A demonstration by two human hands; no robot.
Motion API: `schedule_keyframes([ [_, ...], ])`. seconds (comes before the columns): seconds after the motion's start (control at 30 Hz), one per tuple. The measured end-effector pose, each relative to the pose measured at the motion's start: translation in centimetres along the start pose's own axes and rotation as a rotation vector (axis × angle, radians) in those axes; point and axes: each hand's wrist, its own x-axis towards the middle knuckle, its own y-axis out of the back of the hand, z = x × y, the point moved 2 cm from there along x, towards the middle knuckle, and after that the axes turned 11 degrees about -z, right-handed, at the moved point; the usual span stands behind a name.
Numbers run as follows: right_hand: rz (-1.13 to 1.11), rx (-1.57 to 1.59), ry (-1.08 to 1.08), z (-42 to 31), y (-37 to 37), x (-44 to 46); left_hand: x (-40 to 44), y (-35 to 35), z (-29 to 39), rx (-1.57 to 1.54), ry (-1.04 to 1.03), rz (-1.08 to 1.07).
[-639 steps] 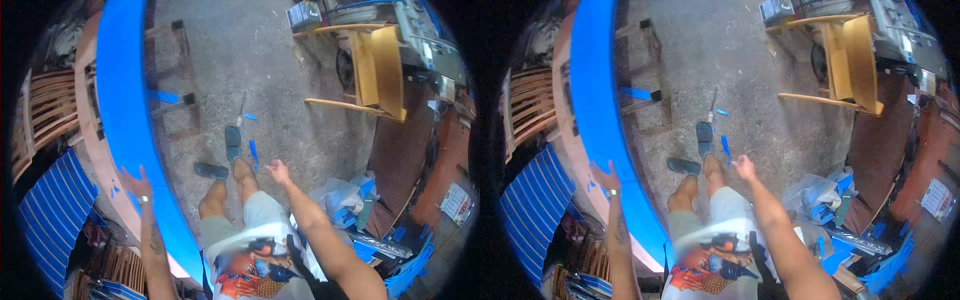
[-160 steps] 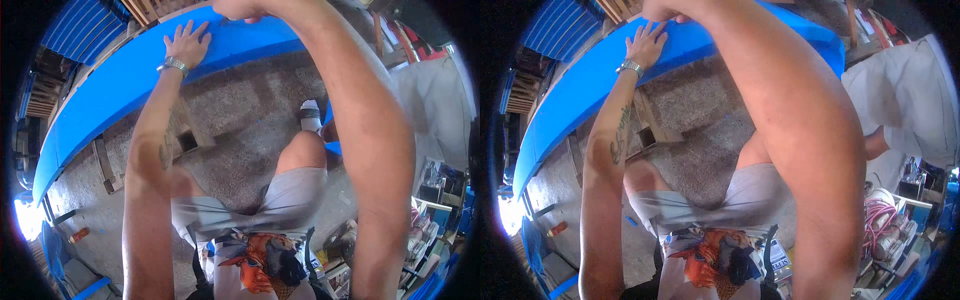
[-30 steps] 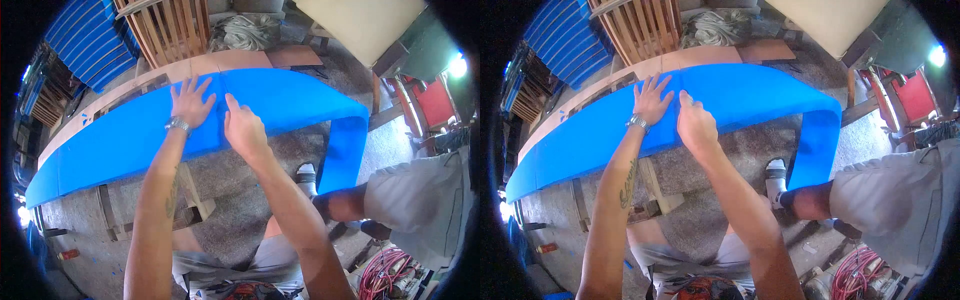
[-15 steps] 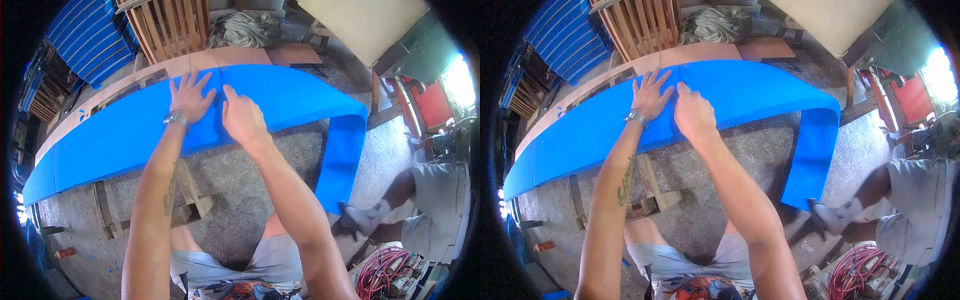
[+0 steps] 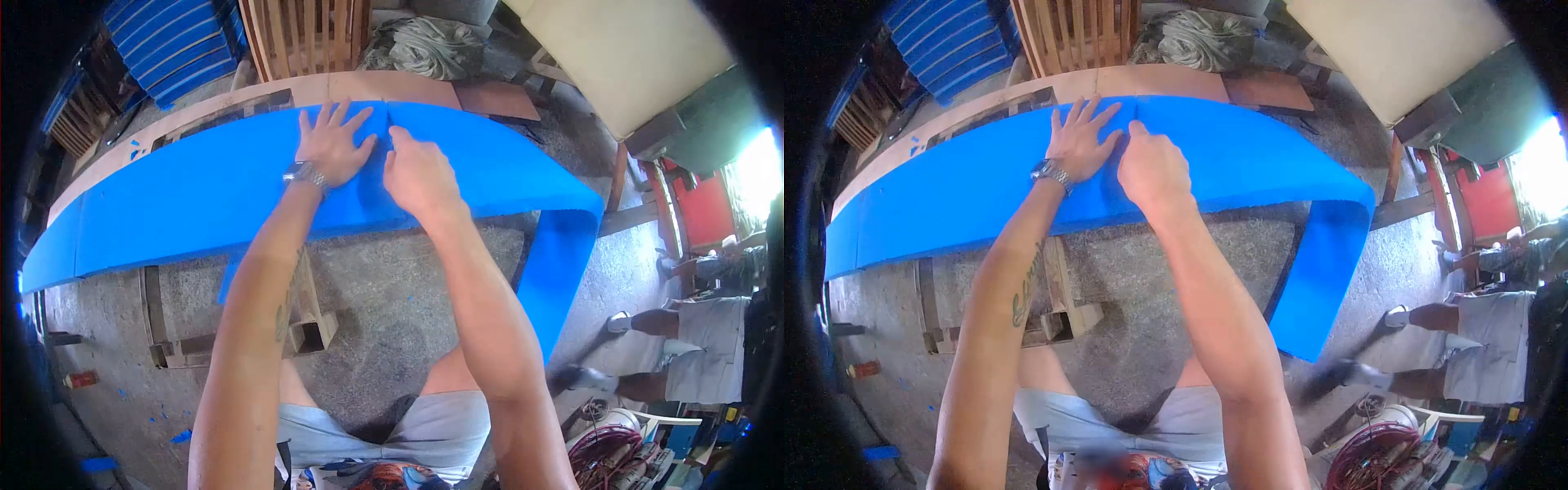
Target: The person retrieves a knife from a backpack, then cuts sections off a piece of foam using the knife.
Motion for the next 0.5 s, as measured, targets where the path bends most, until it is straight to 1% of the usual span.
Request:
schedule_keyframes([
  [0.07, -0.022, -0.031, 0.012, -0.2, 0.8, -1.8, -0.3, 0.4, 0.2, 0.01, 0.019, -0.022],
  [0.17, -0.04, 0.018, 0.014, -0.4, 1.3, -4.5, -0.2, 0.4, 0.2, 0.018, 0.029, -0.014],
  [0.37, 0.001, -0.036, 0.096, 1.4, -0.6, 1.6, -0.4, 0.1, 0.0, -0.019, 0.026, 0.009],
  [0.5, -0.032, -0.051, 0.113, 1.1, -0.1, 0.7, -0.4, 0.0, 0.0, -0.015, 0.03, 0.018],
])
